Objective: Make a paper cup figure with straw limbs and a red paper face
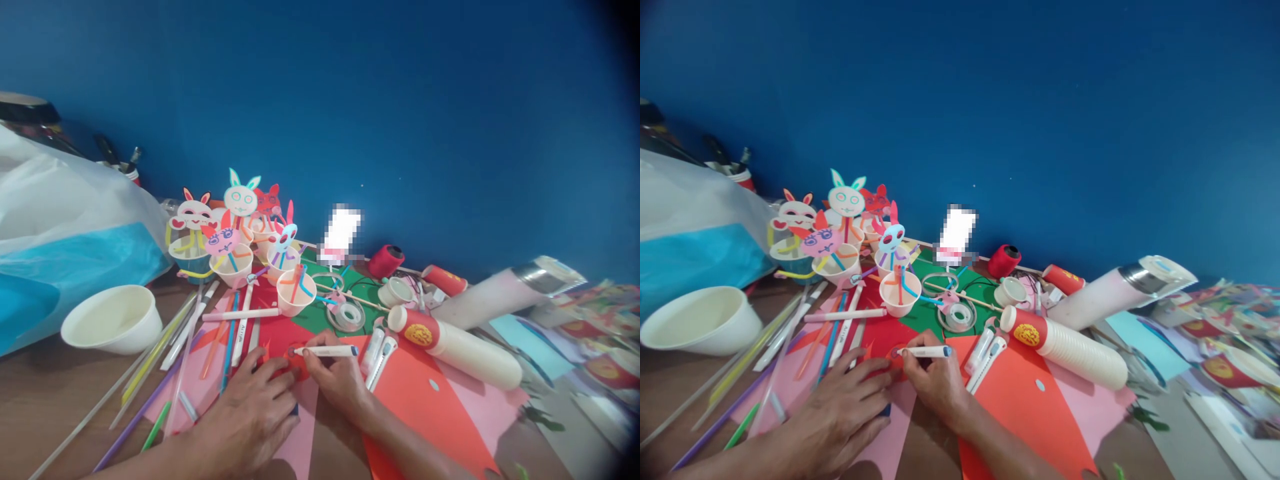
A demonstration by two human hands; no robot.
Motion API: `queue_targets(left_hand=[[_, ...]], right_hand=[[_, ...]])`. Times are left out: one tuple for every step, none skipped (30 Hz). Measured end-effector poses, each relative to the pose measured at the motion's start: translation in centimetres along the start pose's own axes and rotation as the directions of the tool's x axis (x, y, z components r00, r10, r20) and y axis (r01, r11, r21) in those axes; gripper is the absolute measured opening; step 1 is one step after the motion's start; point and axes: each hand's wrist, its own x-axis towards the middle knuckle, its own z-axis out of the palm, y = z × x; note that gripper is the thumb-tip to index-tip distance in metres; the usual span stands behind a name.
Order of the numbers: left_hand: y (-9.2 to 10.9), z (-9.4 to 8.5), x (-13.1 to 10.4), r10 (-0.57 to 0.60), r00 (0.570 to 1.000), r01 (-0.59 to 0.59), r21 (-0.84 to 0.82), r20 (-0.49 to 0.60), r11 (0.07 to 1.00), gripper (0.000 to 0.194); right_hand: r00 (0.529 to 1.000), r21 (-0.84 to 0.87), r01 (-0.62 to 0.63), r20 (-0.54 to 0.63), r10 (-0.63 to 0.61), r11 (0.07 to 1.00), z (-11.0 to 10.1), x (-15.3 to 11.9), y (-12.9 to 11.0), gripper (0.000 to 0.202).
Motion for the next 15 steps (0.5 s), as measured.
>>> queue_targets(left_hand=[[0.00,0.05,-0.01,0.001,1.000,-0.001,0.003,0.002,1.000,0.010],[-0.01,0.09,-0.02,0.002,1.000,-0.002,0.007,0.006,1.000,0.010],[-0.02,0.10,-0.03,0.003,1.000,-0.003,0.011,0.012,1.000,0.010],[-0.03,0.10,-0.04,0.004,1.000,-0.005,0.014,0.014,1.000,0.011],[-0.03,0.07,-0.05,0.003,1.000,-0.004,0.015,0.017,1.000,0.012],[-0.04,0.02,-0.07,0.002,1.000,-0.003,0.014,0.020,1.000,0.013],[-0.04,-0.03,-0.08,0.002,1.000,-0.002,0.014,0.021,1.000,0.013],[-0.04,-0.09,-0.09,0.001,1.000,-0.002,0.016,0.021,1.000,0.014],[-0.04,-0.15,-0.10,0.003,1.000,-0.003,0.018,0.023,1.000,0.014],[-0.03,-0.19,-0.10,0.003,1.000,-0.004,0.021,0.025,1.000,0.013],[-0.03,-0.22,-0.09,0.004,1.000,-0.005,0.024,0.028,1.000,0.013],[-0.03,-0.23,-0.08,0.007,1.000,-0.008,0.027,0.029,1.000,0.013],[-0.03,-0.23,-0.07,0.007,0.999,-0.008,0.029,0.031,1.000,0.013],[-0.03,-0.22,-0.06,0.009,0.999,-0.010,0.029,0.033,1.000,0.013],[-0.03,-0.20,-0.05,0.011,0.999,-0.012,0.028,0.036,1.000,0.013]], right_hand=[[1.000,0.003,-0.005,0.002,0.005,1.000,0.00,-0.01,-0.02,0.017],[1.000,0.008,-0.012,0.002,0.012,1.000,0.01,-0.02,-0.06,0.017],[1.000,0.015,-0.018,0.003,0.018,1.000,0.01,-0.04,-0.12,0.017],[1.000,0.020,-0.024,0.003,0.024,1.000,0.01,-0.05,-0.20,0.016],[1.000,0.023,-0.027,0.002,0.026,0.999,0.01,-0.06,-0.27,0.016],[1.000,0.026,-0.026,0.002,0.026,0.999,0.01,-0.07,-0.34,0.016],[1.000,0.029,-0.024,0.004,0.024,0.999,0.00,-0.08,-0.39,0.016],[1.000,0.034,-0.024,0.008,0.023,0.999,0.00,-0.09,-0.41,0.015],[1.000,0.040,-0.025,0.012,0.024,0.999,0.00,-0.10,-0.42,0.015],[1.000,0.045,-0.026,0.016,0.025,0.999,0.00,-0.11,-0.41,0.016],[0.999,0.049,-0.027,0.021,0.026,0.998,0.00,-0.11,-0.40,0.015],[0.999,0.051,-0.026,0.021,0.025,0.998,0.00,-0.12,-0.40,0.015],[1.000,0.052,-0.022,0.019,0.021,0.998,0.00,-0.12,-0.40,0.015],[1.000,0.053,-0.017,0.018,0.016,0.998,0.00,-0.12,-0.41,0.015],[1.000,0.054,-0.015,0.017,0.014,0.998,0.00,-0.11,-0.42,0.015]])
